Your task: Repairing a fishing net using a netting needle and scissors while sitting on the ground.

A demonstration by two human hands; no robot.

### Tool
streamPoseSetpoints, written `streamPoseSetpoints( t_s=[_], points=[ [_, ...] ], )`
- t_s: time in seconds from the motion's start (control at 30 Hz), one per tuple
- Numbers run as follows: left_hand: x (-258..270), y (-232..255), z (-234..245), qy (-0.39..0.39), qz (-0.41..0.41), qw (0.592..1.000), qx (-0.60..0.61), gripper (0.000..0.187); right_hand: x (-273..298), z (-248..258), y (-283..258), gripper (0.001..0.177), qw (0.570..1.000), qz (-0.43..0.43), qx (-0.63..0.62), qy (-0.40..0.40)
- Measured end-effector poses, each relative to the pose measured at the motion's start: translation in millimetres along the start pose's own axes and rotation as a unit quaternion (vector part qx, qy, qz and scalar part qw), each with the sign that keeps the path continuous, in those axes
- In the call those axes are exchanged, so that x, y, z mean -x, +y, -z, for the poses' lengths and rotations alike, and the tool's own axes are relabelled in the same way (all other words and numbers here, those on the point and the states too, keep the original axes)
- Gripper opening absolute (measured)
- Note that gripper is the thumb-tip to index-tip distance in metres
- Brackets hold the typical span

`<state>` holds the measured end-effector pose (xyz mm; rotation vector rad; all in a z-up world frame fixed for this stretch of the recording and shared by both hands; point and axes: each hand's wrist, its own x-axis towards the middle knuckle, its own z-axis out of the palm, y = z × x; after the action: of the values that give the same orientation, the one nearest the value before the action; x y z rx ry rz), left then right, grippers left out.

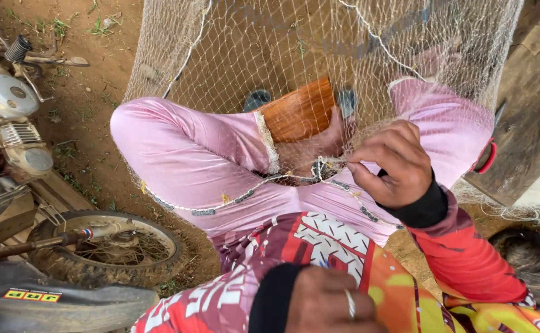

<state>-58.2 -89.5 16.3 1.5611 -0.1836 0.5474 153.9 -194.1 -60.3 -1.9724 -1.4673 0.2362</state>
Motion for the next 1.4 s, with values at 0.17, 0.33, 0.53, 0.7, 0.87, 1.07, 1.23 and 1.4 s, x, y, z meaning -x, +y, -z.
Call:
streamPoseSetpoints(
  t_s=[0.17,0.33,0.53,0.7,0.87,1.07,1.23,1.4],
  points=[
    [14,-8,5,-0.181,0.115,0.949,0.231,0.014,7,1,2,0.017,1.0,-0.026,-0.017,-0.002],
    [12,0,3,-0.003,0.098,0.995,0.031,0.012,17,-2,14,0.017,0.999,-0.03,-0.019,0.036],
    [49,-77,43,0.17,0.118,0.959,-0.191,0.049,145,63,179,0.006,0.93,-0.065,0.116,0.343],
    [86,-107,36,0.141,0.267,0.939,-0.167,0.044,320,50,315,0.052,0.723,-0.352,0.513,0.301],
    [62,-106,16,0.063,0.243,0.957,-0.148,0.031,433,-5,365,0.056,0.796,-0.507,0.257,0.208],
    [38,-114,-8,0.004,0.2,0.969,-0.143,0.027,409,22,349,0.02,0.603,-0.722,-0.164,0.296],
    [15,-116,-30,-0.019,0.171,0.983,-0.066,0.024,363,49,261,0.006,0.698,-0.542,-0.098,0.458],
    [-5,-109,-57,-0.016,0.146,0.989,0.001,0.032,267,44,102,0.013,0.858,-0.197,0.048,0.472]
  ],
)
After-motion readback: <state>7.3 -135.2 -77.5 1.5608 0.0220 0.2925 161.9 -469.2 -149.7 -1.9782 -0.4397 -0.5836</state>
